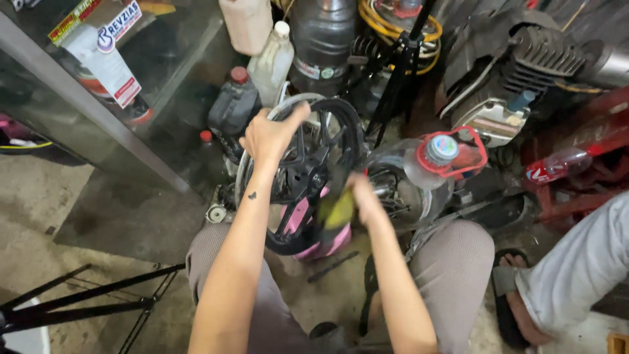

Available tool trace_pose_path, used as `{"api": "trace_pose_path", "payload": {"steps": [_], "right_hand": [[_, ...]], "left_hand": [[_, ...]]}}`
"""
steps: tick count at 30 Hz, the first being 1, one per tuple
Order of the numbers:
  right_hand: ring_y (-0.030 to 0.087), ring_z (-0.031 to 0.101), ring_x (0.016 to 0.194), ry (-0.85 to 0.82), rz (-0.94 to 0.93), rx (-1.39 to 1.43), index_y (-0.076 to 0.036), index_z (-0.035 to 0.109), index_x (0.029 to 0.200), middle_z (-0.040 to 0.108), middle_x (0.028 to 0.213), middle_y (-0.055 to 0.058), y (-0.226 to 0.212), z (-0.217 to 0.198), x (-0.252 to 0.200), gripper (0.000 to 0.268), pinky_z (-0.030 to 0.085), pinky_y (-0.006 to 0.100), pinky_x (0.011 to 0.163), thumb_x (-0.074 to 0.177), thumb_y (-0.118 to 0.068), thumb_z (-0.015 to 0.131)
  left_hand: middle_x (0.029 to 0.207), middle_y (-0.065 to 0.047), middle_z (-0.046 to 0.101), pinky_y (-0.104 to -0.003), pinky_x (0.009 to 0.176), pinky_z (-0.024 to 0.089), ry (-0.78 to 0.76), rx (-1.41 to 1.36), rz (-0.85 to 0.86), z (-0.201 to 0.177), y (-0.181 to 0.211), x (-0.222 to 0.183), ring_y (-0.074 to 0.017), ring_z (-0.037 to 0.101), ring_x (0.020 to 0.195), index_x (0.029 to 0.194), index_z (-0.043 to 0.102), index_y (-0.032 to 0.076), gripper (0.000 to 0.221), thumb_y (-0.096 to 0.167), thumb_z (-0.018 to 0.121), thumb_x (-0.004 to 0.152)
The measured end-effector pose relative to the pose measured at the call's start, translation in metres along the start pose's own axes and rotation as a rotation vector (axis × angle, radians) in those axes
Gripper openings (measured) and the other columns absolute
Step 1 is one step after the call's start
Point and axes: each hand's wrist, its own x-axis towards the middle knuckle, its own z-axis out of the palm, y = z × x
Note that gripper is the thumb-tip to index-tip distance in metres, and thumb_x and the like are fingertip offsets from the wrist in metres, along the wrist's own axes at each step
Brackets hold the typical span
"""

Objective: Cleaning a motorcycle wheel rim using a sponge and cleaning agent in a workshop environment.

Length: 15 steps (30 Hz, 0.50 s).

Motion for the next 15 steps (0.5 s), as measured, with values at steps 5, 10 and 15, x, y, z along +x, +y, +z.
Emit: {"api": "trace_pose_path", "payload": {"steps": [5,10,15], "right_hand": [[0.022,0.07,0.088,0.156,-0.167,0.504,-0.014,0.071,0.119,0.066,0.096,0.006,-0.125,-0.015,0.06,0.04,0.054,0.038,0.075,0.08,-0.022,0.063],[0.037,0.065,0.109,0.385,-0.389,0.245,0.0,0.067,0.125,0.068,0.118,0.027,-0.141,0.061,0.081,0.043,0.049,0.051,0.093,0.087,-0.014,0.054],[0.057,0.044,0.136,0.39,-0.591,0.033,0.011,0.049,0.145,0.047,0.142,0.046,-0.184,0.115,-0.072,0.054,0.031,0.062,0.118,0.094,-0.007,0.049]], "left_hand": [[0.122,-0.022,0.071,-0.052,0.105,0.042,-0.022,-0.189,-0.117,0.008,-0.019,0.023,-0.0418,0.062,0.125,0.134,0.067,0.006,0.062,0.054,0.044,0.102],[0.109,-0.012,0.076,-0.048,0.093,0.054,0.006,-0.089,-0.15,0.042,-0.061,0.07,-0.0374,0.07,0.112,0.119,0.077,0.029,0.034,0.043,0.06,0.093],[0.118,-0.016,0.075,-0.047,0.098,0.053,-0.049,-0.077,-0.163,0.04,-0.061,0.073,-0.0371,0.067,0.12,0.127,0.073,0.028,0.035,0.034,0.062,0.094]]}}
